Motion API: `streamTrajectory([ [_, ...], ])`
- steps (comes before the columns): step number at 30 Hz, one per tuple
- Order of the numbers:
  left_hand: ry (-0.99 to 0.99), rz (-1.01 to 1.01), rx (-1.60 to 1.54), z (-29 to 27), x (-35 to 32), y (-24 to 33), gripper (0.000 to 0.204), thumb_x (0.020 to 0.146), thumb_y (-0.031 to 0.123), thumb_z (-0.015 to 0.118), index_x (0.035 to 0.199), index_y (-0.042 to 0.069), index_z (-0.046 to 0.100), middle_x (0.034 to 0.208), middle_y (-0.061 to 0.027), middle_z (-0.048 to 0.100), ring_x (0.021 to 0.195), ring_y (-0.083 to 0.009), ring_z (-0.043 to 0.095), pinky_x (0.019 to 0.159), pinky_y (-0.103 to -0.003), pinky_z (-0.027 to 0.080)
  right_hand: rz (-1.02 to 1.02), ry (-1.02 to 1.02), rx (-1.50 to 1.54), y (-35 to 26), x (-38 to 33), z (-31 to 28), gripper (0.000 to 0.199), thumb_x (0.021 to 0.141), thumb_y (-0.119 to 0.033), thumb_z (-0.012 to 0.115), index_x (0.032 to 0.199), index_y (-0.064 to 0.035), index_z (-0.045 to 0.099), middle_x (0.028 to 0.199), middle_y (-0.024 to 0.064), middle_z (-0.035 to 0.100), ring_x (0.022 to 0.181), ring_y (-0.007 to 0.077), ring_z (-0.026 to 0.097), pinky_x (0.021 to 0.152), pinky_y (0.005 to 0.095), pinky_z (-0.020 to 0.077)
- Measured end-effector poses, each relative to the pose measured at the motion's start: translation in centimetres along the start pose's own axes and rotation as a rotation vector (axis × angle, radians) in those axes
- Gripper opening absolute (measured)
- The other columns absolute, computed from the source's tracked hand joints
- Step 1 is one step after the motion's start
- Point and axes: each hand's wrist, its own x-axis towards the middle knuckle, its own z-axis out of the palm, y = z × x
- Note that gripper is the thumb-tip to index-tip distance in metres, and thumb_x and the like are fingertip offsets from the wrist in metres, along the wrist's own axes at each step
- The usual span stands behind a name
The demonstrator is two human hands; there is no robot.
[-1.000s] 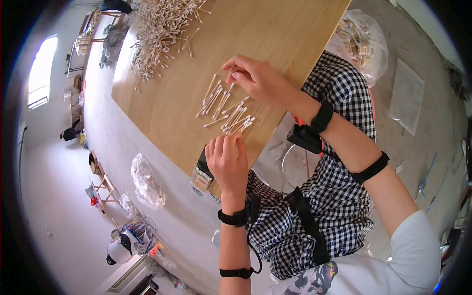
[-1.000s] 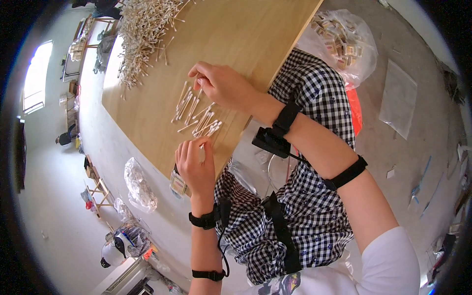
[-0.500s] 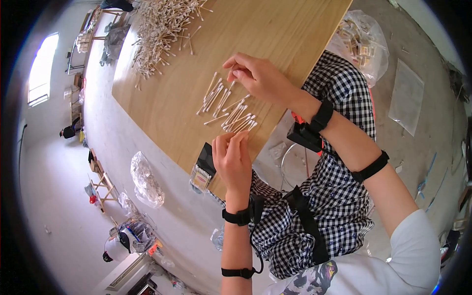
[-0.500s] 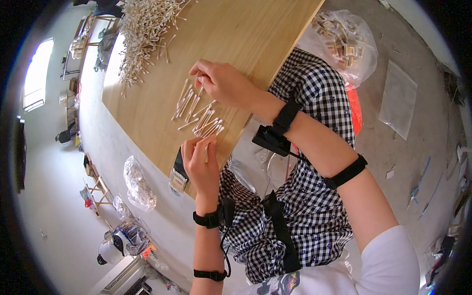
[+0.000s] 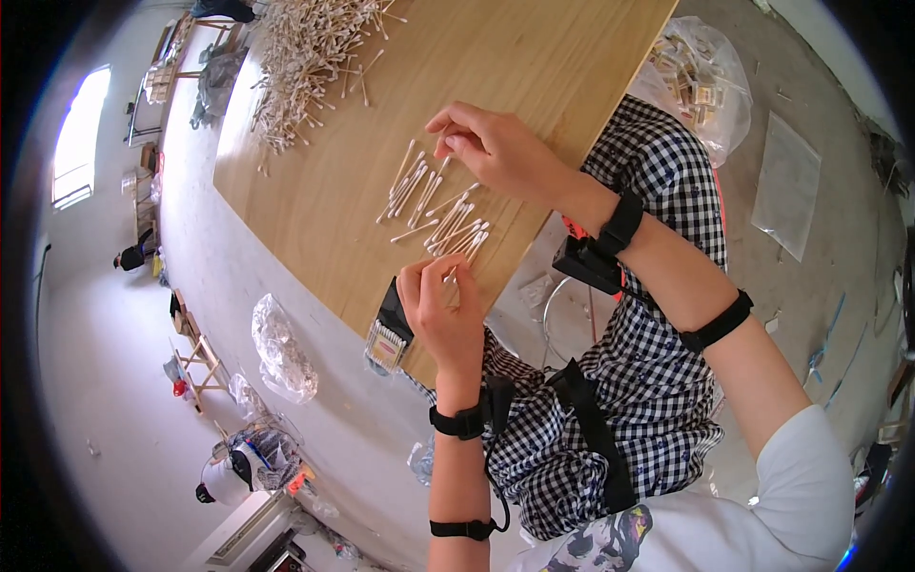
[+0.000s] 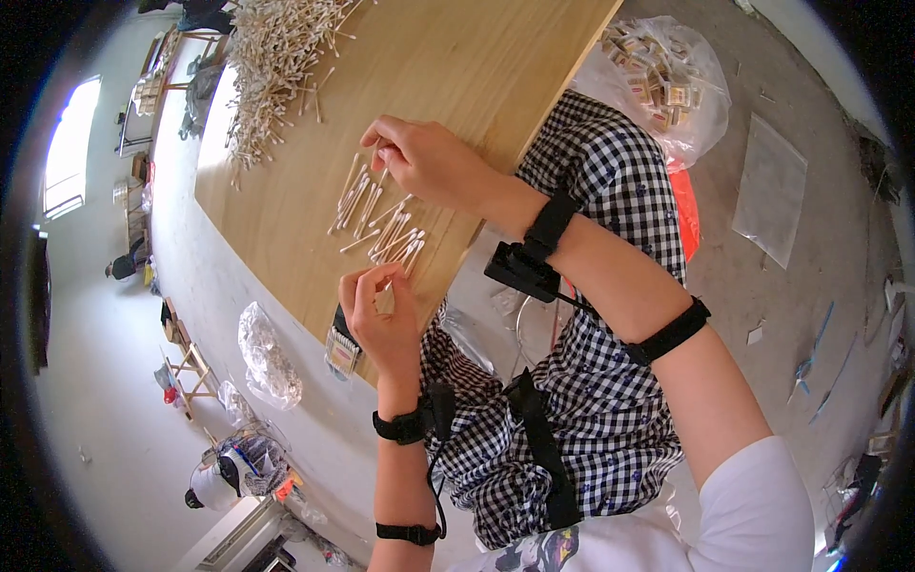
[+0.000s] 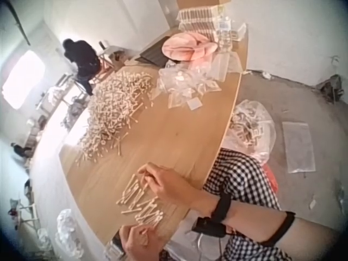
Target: Organize cotton swabs into a neat stack and place them into a small plastic package.
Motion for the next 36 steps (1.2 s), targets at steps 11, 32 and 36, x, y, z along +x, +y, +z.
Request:
streamTrajectory([
  [11,-0.064,0.138,0.23,-1.0,-1.4,2.0,0.013,0.074,0.001,0.072,0.084,0.006,0.068,0.08,-0.0067,0.055,0.079,-0.0243,0.055,0.072,-0.035,0.044,-0.09,0.06,0.015,0.6,0.0,0.2,0.02,0.093,-0.005,0.048,0.109,0.0003,0.058,0.086,0.0134,0.071,0.076,0.0265,0.068,0.07,0.0352,0.0519],
  [32,-0.31,0.19,0.373,3.2,1.8,1.5,0.082,0.096,0.047,0.052,0.147,-0.009,0.024,0.155,-0.0265,0.023,0.146,-0.0399,0.02,0.117,-0.049,0.02,0.063,-0.021,0.04,-0.2,-0.1,-0.2,0.022,0.095,-0.002,0.048,0.115,0.0006,0.058,0.092,0.0093,0.069,0.092,0.0149,0.067,0.082,0.0283,0.052],
  [36,-0.348,0.122,0.354,3.5,-0.3,2.3,0.088,0.095,0.054,0.048,0.148,-0.012,0.019,0.156,-0.029,0.019,0.147,-0.0406,0.016,0.117,-0.051,0.016,-0.012,0.026,0.036,0.1,-0.1,0.0,0.022,0.094,-0.005,0.048,0.112,-0.0009,0.058,0.09,0.0116,0.071,0.08,0.0235,0.068,0.071,0.0335,0.052],
])
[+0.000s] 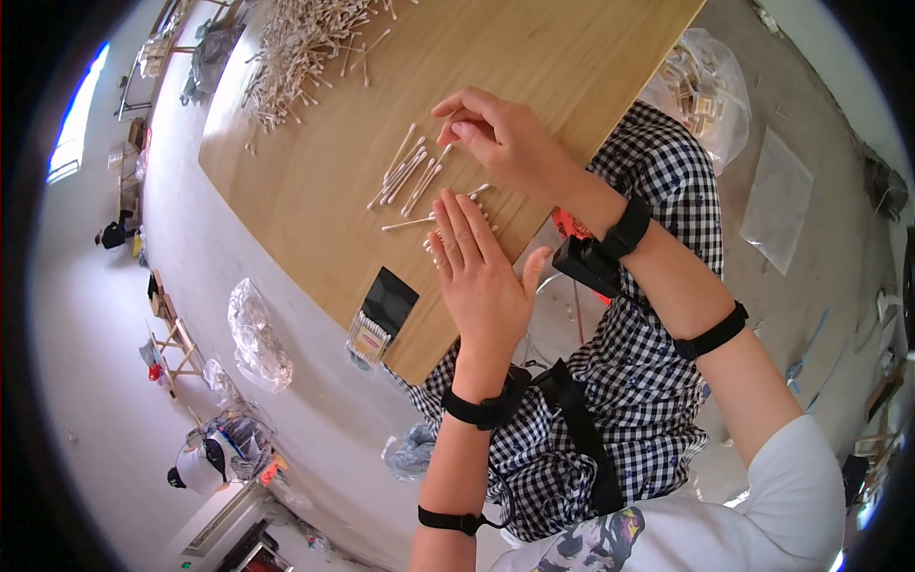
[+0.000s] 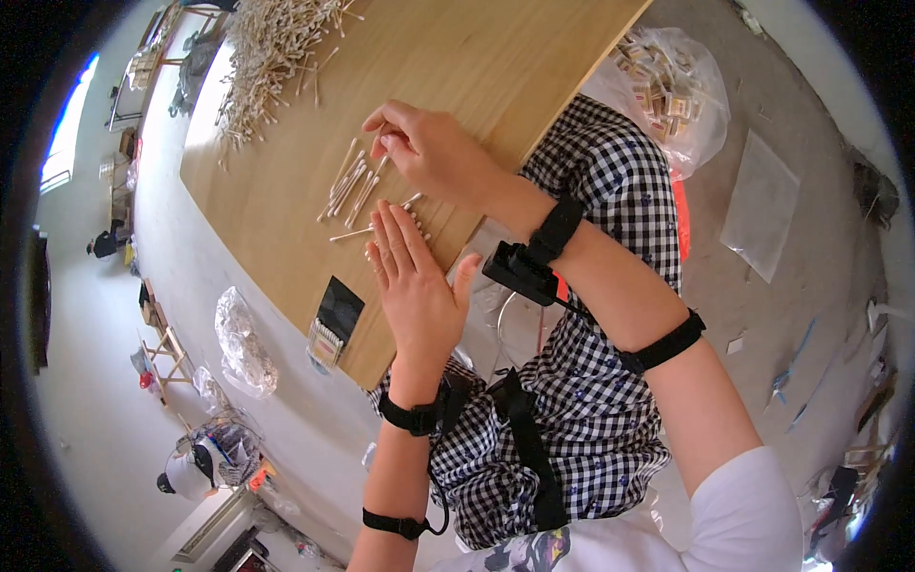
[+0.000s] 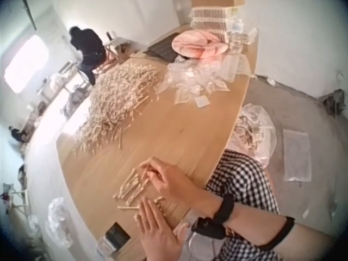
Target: Organize cotton swabs into a neat stack and place them into a small plastic package.
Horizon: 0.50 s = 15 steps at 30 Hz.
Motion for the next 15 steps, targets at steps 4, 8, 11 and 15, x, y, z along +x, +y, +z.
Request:
streamTrajectory([
  [4,-0.007,-0.04,-0.007,-0.1,-1.0,0.1,0.088,0.096,0.054,0.047,0.148,-0.012,0.02,0.155,-0.0294,0.02,0.146,-0.0408,0.017,0.117,-0.051,0.016,0.107,-0.07,-0.037,-0.8,0.1,0.1,0.023,0.097,-0.003,0.046,0.116,0.0007,0.058,0.096,0.0099,0.069,0.094,0.0146,0.066,0.084,0.0266,0.0518],
  [8,0.035,-0.119,0.01,0.2,0.0,0.1,0.087,0.096,0.053,0.046,0.148,-0.012,0.02,0.155,-0.029,0.021,0.147,-0.0394,0.017,0.117,-0.051,0.015,0.113,-0.075,-0.009,-0.7,0.1,0.1,0.024,0.097,-0.003,0.047,0.117,0.0006,0.058,0.098,0.0097,0.068,0.095,0.0147,0.066,0.085,0.0266,0.0515],
  [11,0.077,-0.16,-0.002,0.1,0.5,-0.2,0.087,0.097,0.053,0.045,0.148,-0.012,0.02,0.155,-0.0286,0.021,0.147,-0.0371,0.017,0.118,-0.051,0.015,0.103,-0.086,-0.051,-0.8,0.0,0.3,0.024,0.097,-0.003,0.047,0.118,0.0003,0.059,0.1,0.0087,0.068,0.096,0.0144,0.065,0.086,0.0267,0.0511],
  [15,0.234,-0.165,-0.186,-0.9,0.6,-2.0,0.065,0.097,0.035,0.053,0.143,-0.007,0.034,0.149,-0.0236,0.036,0.144,-0.036,0.025,0.117,-0.049,0.019,-0.11,-0.067,-0.252,-1.5,-0.8,0.4,0.015,0.088,-0.002,0.058,0.102,-0.0024,0.063,0.091,0.0091,0.068,0.088,0.0231,0.064,0.076,0.0324,0.0503],
])
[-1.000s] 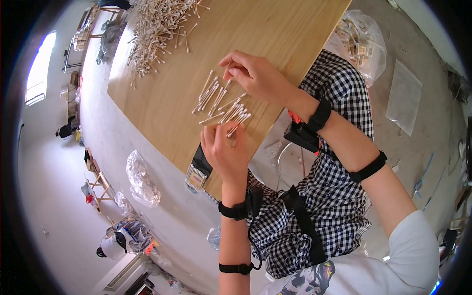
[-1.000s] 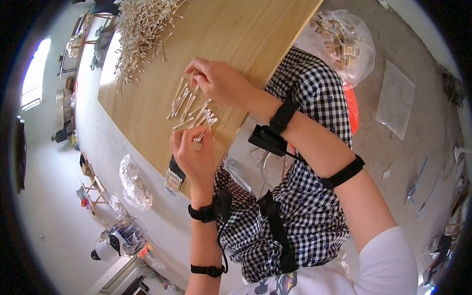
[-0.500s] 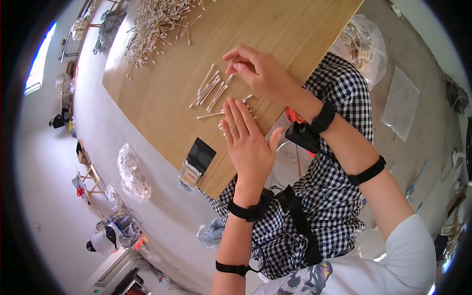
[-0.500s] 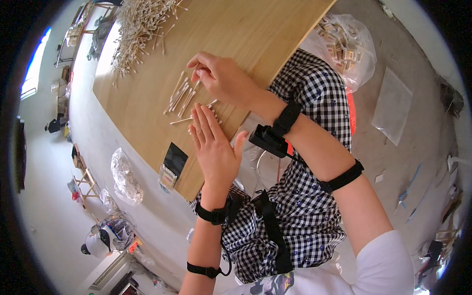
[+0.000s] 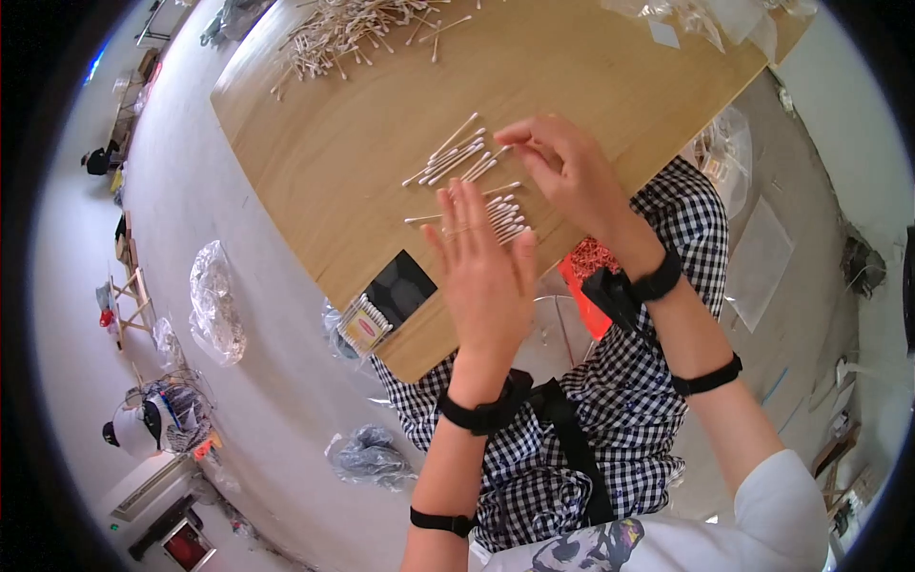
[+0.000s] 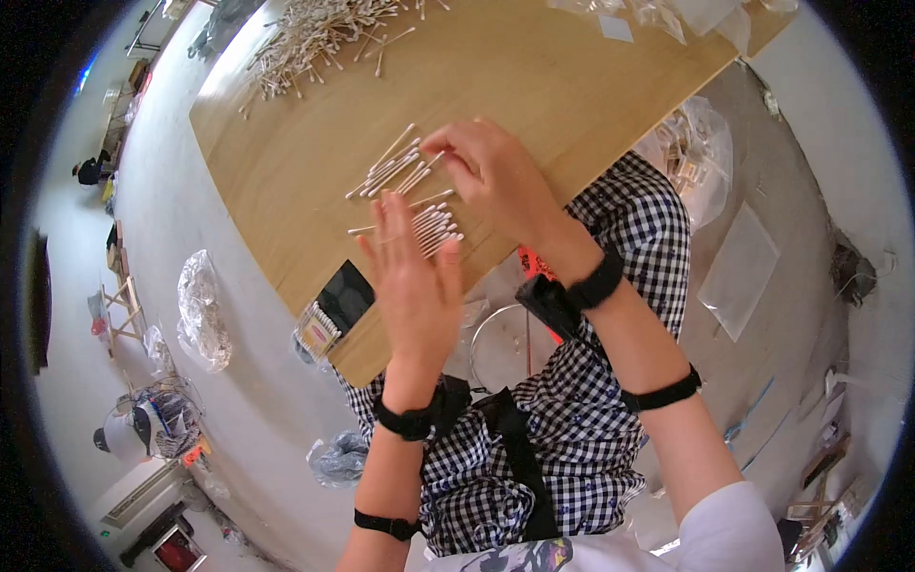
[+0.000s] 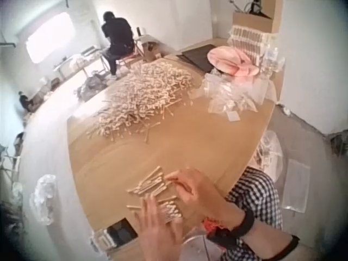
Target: Organize cotton swabs into a neat stack and place them into a small plastic package.
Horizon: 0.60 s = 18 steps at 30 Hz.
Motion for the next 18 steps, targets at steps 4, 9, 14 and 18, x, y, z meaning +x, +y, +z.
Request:
streamTrajectory([
  [4,0.173,-0.094,-0.025,-2.7,0.5,-4.4,0.026,0.089,0.01,0.063,0.115,0.005,0.062,0.128,-0.0141,0.056,0.128,-0.0339,0.044,0.107,-0.045,0.034,-0.142,0.057,-0.292,-1.9,-1.6,1.6,0.013,0.078,-0.003,0.066,0.091,-0.0067,0.066,0.096,0.0064,0.064,0.098,0.0267,0.058,0.086,0.0374,0.0461],
  [9,0.135,-0.082,0.048,-3.5,2.0,-6.9,0.012,0.085,0.009,0.068,0.096,0.008,0.065,0.115,-0.0095,0.058,0.114,-0.0304,0.049,0.098,-0.043,0.038,-0.17,0.049,-0.446,-1.7,-2.4,3.6,0.01,0.078,-0.007,0.069,0.087,-0.0074,0.065,0.104,0.0034,0.063,0.103,0.0236,0.056,0.09,0.0372,0.0435],
  [14,0.046,-0.042,0.038,-3.4,2.4,-7.7,0.012,0.081,0.008,0.07,0.091,0.01,0.063,0.115,-0.0069,0.055,0.117,-0.0295,0.047,0.099,-0.043,0.037,-0.147,0.056,-0.494,-1.3,-2.6,3.3,0.009,0.077,-0.009,0.07,0.084,-0.0067,0.065,0.106,0.0025,0.062,0.107,0.0227,0.055,0.091,0.0366,0.0429],
  [18,0.04,-0.012,0.05,-3.7,2.4,-8.1,0.01,0.082,0.008,0.069,0.089,0.009,0.062,0.109,-0.0066,0.057,0.112,-0.0289,0.048,0.097,-0.042,0.037,-0.171,0.006,-0.521,-1.1,-2.8,3.3,0.012,0.076,-0.004,0.066,0.086,-0.0088,0.066,0.112,0.0032,0.062,0.116,0.0236,0.053,0.096,0.0378,0.0416],
])
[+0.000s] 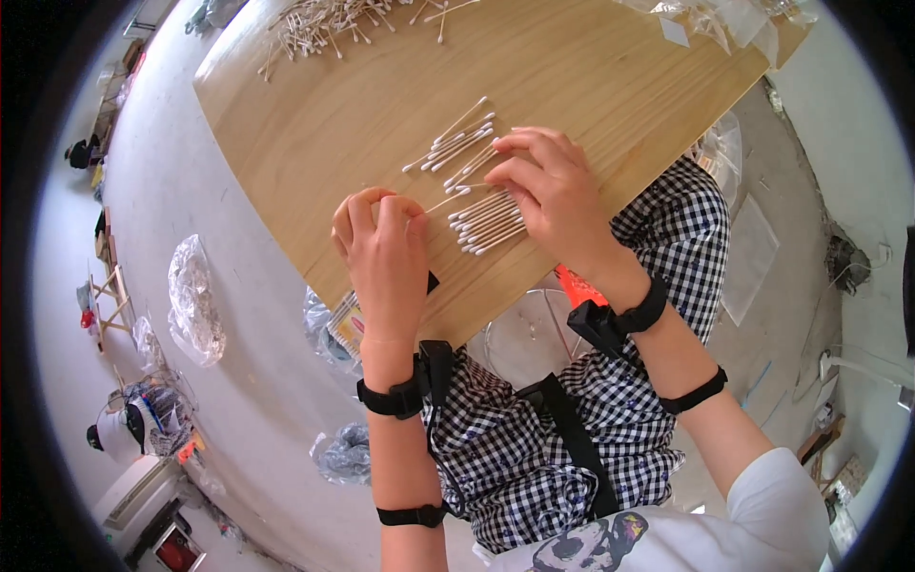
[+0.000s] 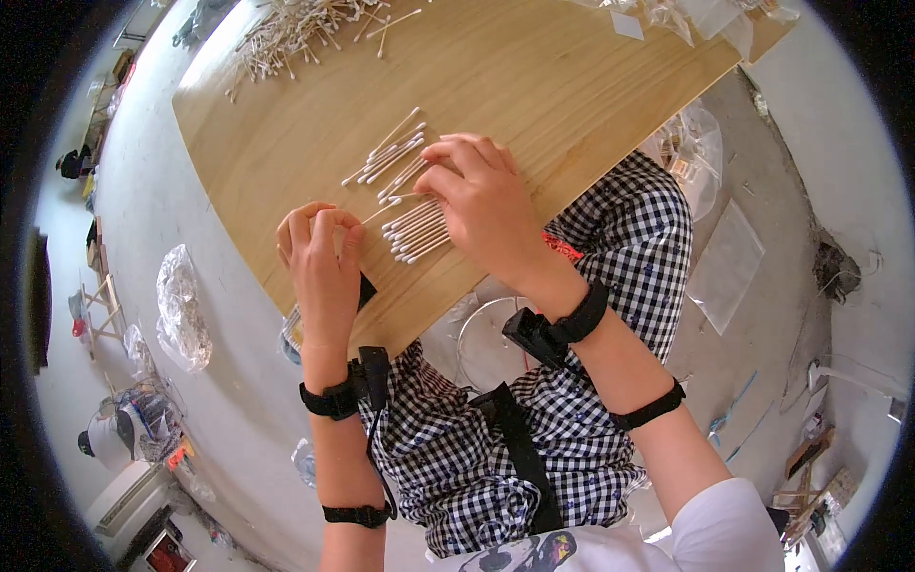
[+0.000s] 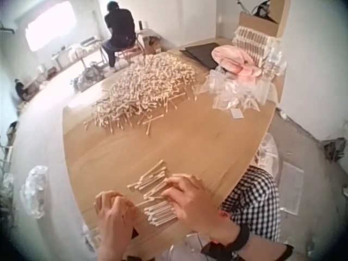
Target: Organize cotton swabs into a neat stack and place them into a small plastic package.
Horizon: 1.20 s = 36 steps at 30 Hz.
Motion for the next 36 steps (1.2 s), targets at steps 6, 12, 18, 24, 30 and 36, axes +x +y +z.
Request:
streamTrajectory([
  [6,0.0,-0.007,0.03,-1.1,-1.3,0.6,0.01,0.081,0.006,0.068,0.087,0.008,0.061,0.107,-0.0072,0.056,0.111,-0.0286,0.048,0.096,-0.042,0.036,-0.025,-0.049,0.001,-0.1,-0.2,-0.3,0.027,0.076,0.008,0.058,0.093,-0.0111,0.068,0.123,0.0045,0.061,0.126,0.0279,0.05,0.101,0.0408,0.0399],
  [12,-0.106,0.039,-0.013,-2.0,-3.4,4.7,0.01,0.081,0.008,0.069,0.087,0.007,0.061,0.108,-0.0092,0.056,0.111,-0.0305,0.047,0.097,-0.043,0.036,0.062,0.083,0.243,0.4,0.1,-0.2,0.029,0.08,0.01,0.053,0.099,-0.0076,0.067,0.123,0.0076,0.06,0.123,0.0291,0.05,0.101,0.0392,0.0425],
  [18,-0.032,0.008,-0.062,0.2,-2.9,6.5,0.01,0.074,0.009,0.073,0.082,0.009,0.065,0.108,-0.0084,0.055,0.114,-0.0314,0.046,0.097,-0.045,0.034,0.118,0.165,0.425,0.9,0.1,-0.7,0.023,0.085,0.008,0.053,0.101,-0.0044,0.065,0.117,0.0106,0.061,0.117,0.0295,0.054,0.097,0.037,0.0453],
  [24,0.033,-0.019,-0.057,0.8,-0.1,6.0,0.006,0.074,0.011,0.073,0.074,0.012,0.067,0.107,-0.0065,0.055,0.115,-0.0301,0.045,0.097,-0.044,0.033,0.193,0.222,0.471,1.3,0.2,-1.5,0.023,0.085,0.006,0.052,0.102,-0.0046,0.064,0.113,0.0117,0.063,0.112,0.0304,0.056,0.095,0.0375,0.0453],
  [30,0.084,-0.053,-0.102,1.4,1.0,5.1,0.005,0.079,0.015,0.072,0.082,0.012,0.069,0.112,-0.008,0.056,0.116,-0.0293,0.046,0.098,-0.043,0.035,0.265,0.182,0.523,1.8,0.3,-1.7,0.019,0.092,-0.002,0.052,0.108,-0.0033,0.062,0.119,0.0113,0.062,0.118,0.0261,0.054,0.101,0.0347,0.0415],
  [36,0.38,-0.457,-0.926,2.9,2.1,3.3,0.049,0.101,0.029,0.047,0.136,-0.004,0.041,0.142,-0.0165,0.044,0.139,-0.0276,0.032,0.115,-0.039,0.025,0.507,0.2,0.949,1.7,3.7,-0.4,0.029,0.102,-0.023,0.051,0.12,-0.0009,0.056,0.119,0.0083,0.06,0.114,0.0139,0.054,0.098,0.0278,0.0403],
])
